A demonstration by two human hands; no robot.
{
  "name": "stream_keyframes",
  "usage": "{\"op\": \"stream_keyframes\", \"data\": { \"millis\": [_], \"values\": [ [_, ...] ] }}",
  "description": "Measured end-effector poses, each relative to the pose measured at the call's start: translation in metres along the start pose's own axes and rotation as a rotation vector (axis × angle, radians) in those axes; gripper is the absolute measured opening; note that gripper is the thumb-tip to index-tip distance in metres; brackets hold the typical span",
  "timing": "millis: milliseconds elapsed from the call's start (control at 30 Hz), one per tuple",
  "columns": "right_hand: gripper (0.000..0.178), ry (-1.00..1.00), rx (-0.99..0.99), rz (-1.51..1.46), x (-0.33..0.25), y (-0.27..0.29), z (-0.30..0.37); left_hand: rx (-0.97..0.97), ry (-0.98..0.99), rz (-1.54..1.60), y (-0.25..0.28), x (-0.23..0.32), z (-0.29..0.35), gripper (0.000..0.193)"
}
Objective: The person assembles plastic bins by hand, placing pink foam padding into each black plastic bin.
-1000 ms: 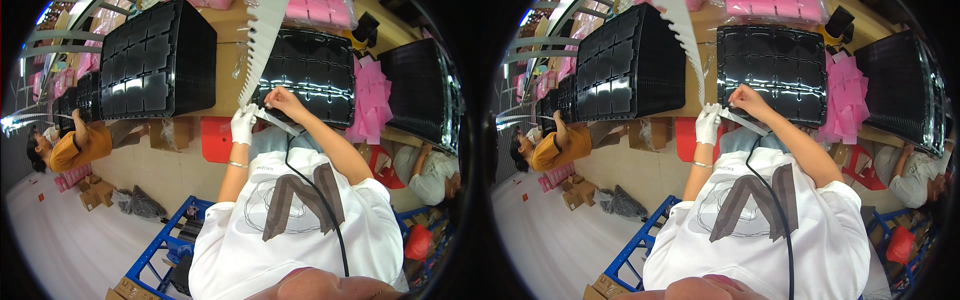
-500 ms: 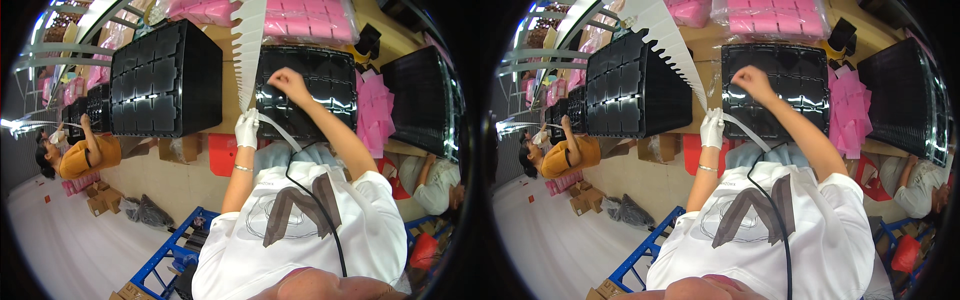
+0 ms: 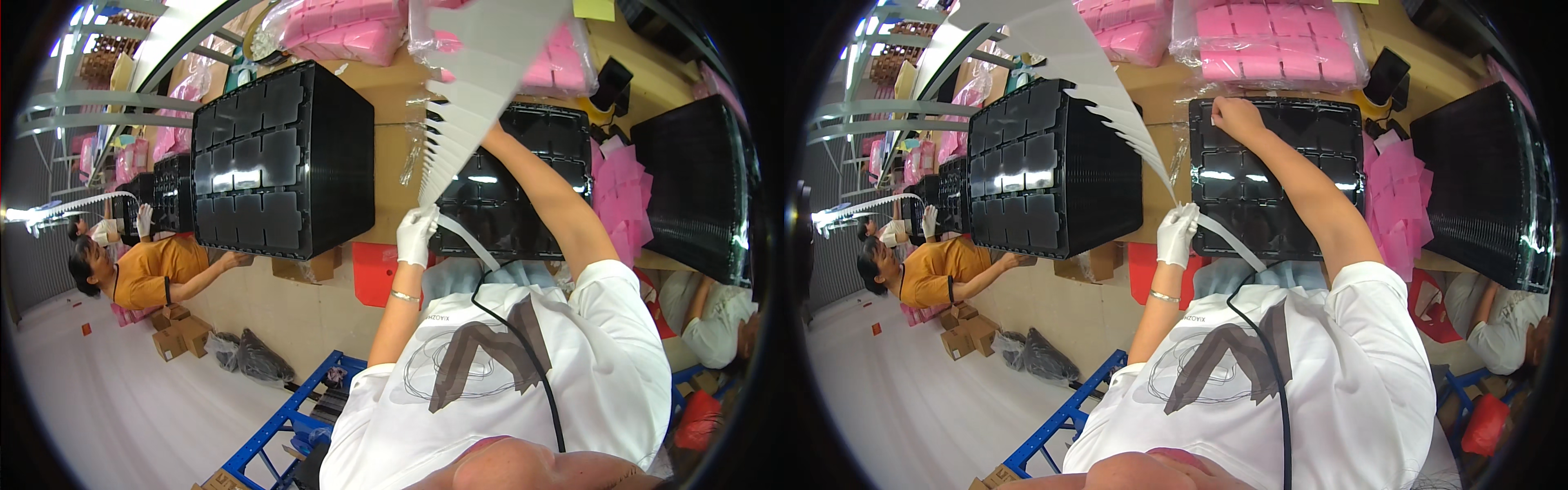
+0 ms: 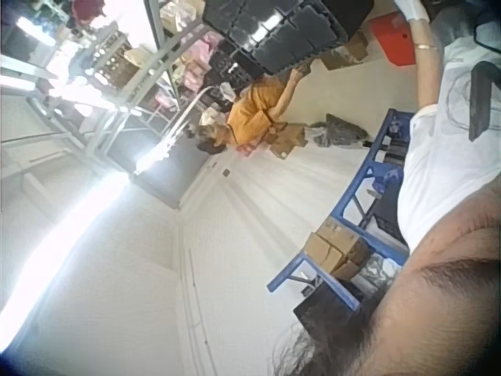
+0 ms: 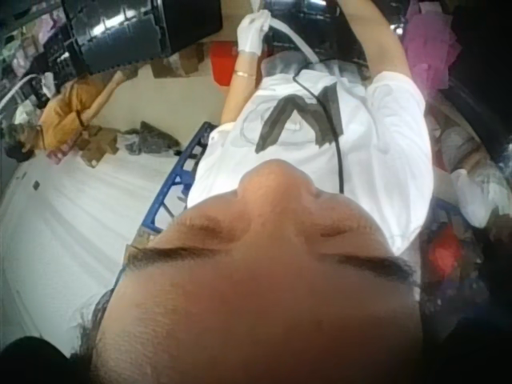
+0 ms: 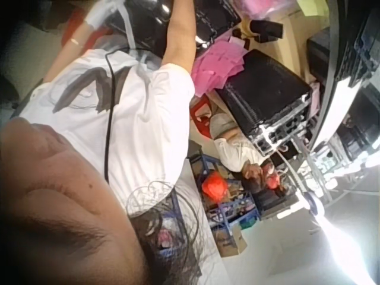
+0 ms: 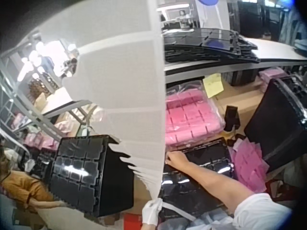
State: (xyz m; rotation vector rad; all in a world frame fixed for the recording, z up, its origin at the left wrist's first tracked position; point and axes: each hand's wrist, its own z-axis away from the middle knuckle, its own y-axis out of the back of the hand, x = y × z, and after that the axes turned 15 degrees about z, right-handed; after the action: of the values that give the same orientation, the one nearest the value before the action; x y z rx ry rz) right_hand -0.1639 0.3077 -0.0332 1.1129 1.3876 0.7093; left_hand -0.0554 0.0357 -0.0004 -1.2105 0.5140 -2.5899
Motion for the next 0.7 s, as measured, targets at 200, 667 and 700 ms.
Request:
{"op": "stream_keyframes", "data": {
  "millis": [200,667,700],
  "values": [
    [0.015,-0.094,0.059,-0.052,-0.008,0.007,-0.003,0.009,0.015,0.061,0.001,-0.001,-0.002,0.012],
    [0.012,0.223,0.001,-0.201,0.023,-0.001,0.007,0.0,-0.019,-0.045,-0.002,-0.005,0.001,0.013],
    [0.013,0.206,0.035,-0.433,0.017,-0.001,0.008,-0.005,-0.046,-0.021,-0.002,-0.004,0.0,0.014]
  ]
}}
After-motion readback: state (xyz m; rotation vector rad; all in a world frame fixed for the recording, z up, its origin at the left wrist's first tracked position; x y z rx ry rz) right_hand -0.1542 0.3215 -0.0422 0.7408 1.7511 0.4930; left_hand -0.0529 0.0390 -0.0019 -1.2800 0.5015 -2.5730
